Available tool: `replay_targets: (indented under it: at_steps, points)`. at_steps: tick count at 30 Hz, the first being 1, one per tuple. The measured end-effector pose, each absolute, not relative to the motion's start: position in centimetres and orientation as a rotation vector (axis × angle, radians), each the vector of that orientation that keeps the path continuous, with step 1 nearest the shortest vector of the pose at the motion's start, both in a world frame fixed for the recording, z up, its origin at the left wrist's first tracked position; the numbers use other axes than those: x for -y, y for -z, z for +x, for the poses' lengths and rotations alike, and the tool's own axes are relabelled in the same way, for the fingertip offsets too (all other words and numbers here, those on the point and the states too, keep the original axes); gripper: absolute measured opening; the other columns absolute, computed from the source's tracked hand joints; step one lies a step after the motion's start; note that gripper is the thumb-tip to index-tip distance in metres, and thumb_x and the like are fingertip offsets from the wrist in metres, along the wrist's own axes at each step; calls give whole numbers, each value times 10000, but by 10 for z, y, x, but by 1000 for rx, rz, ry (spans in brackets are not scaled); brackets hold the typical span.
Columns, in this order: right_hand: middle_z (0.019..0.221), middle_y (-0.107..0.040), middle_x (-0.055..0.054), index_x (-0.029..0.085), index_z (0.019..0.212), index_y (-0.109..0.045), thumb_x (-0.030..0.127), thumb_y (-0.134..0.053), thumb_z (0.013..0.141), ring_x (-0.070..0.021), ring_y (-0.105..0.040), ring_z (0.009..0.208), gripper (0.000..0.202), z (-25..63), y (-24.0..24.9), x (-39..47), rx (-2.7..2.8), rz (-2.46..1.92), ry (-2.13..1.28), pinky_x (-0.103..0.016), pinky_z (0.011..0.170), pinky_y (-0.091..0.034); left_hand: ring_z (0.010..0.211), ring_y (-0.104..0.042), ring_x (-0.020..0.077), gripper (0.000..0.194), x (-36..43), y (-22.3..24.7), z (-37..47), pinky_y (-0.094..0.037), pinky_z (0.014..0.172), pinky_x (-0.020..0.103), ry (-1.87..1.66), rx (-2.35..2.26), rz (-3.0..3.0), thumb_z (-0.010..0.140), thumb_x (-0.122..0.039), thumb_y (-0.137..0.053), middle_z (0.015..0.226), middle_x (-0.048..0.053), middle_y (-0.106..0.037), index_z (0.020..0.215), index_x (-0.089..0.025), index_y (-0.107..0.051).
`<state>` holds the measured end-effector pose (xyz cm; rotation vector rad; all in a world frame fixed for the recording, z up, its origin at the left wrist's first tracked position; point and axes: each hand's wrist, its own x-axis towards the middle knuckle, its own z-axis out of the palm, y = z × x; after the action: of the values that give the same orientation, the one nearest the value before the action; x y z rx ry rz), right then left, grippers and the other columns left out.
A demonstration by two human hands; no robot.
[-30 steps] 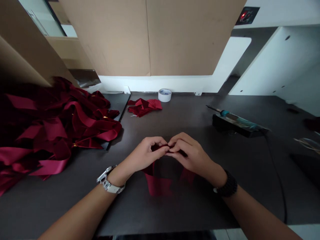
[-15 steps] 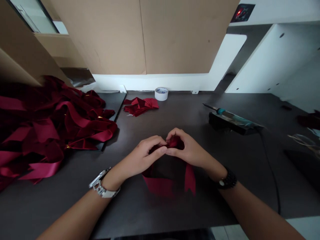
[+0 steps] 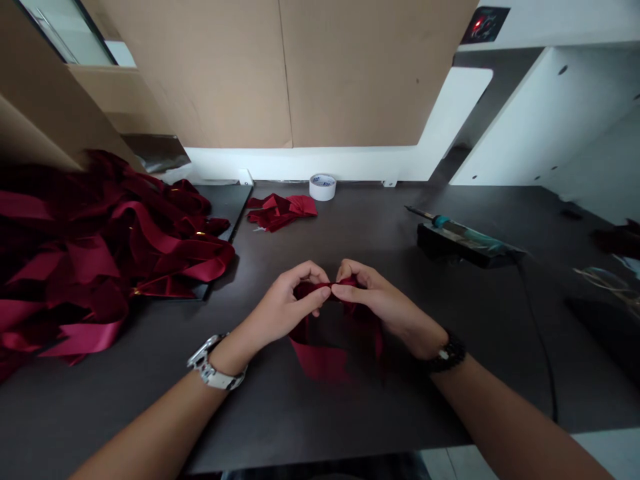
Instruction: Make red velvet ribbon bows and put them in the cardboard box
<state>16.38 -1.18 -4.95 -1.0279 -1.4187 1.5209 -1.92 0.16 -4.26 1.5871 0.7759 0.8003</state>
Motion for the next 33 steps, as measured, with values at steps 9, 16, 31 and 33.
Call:
replay_targets:
  at_steps: [9,16,31,33]
  points:
    - [667,-416,50,197,701,-459,389,-603,805,-95,-374,604,262,157,53,12,1394,-1100,-1487,-235,576,-292,499,-487,53,110,-2,51,-14,-403,490,169,-888,-864,1346,772,-252,-616,603,-56,-512,756,-158,-561]
    - [931,-591,-41,196,913,-556,456,-458,864,-167,-535,868,282,194,43,6,1723,-1453,-905,-291,786,-407,456,-439,44,172,-8,50,-18,-324,438,149,-977,-972,1073,680,-246,-643,525,-63,-497,634,-166,-497]
    - [1305,-528,-241,55,1260,-524,469,-641,737,-384,-458,1254,677,321,85,-5,1387,-2432,-44,-474,967,-411,478,-441,55,129,-12,51,-19,-313,447,163,-1221,-1049,1062,650,-229,-622,544,-68,-475,653,-180,-503]
    - [1400,-460,-206,85,1343,-464,480,-674,707,-374,-349,1352,778,329,92,-13,1330,-2345,-63,-502,1080,-312,478,-442,58,128,-13,52,-19,-319,454,169,-1249,-1050,1076,658,-233,-620,552,-69,-478,667,-182,-503]
